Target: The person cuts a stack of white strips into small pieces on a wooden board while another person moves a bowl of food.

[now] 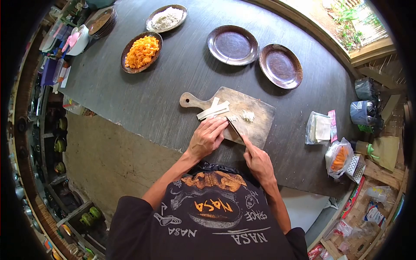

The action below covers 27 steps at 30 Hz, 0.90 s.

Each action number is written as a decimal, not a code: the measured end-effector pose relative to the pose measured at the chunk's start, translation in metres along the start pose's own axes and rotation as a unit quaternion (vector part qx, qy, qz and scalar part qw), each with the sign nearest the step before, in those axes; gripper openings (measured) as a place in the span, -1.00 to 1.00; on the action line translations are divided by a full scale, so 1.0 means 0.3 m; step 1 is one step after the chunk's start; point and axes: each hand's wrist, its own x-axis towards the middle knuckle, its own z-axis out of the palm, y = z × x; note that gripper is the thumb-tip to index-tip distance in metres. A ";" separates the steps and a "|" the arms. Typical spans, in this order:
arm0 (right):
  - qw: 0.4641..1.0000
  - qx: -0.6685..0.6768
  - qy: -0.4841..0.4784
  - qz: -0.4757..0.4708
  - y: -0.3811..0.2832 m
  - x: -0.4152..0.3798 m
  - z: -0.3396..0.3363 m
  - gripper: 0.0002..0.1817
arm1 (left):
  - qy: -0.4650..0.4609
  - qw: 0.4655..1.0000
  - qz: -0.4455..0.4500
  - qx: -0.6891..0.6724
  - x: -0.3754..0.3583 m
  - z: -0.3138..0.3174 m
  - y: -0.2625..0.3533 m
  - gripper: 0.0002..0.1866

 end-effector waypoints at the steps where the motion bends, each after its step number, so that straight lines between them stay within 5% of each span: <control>1: 1.000 -0.001 -0.001 0.003 -0.001 0.001 0.001 -0.27 | 0.002 1.000 0.000 0.001 0.002 0.000 0.001 -0.58; 27: 1.000 -0.012 -0.006 0.002 0.013 -0.041 -0.007 -0.27 | 0.000 1.000 -0.006 -0.008 -0.001 -0.006 0.001 -0.61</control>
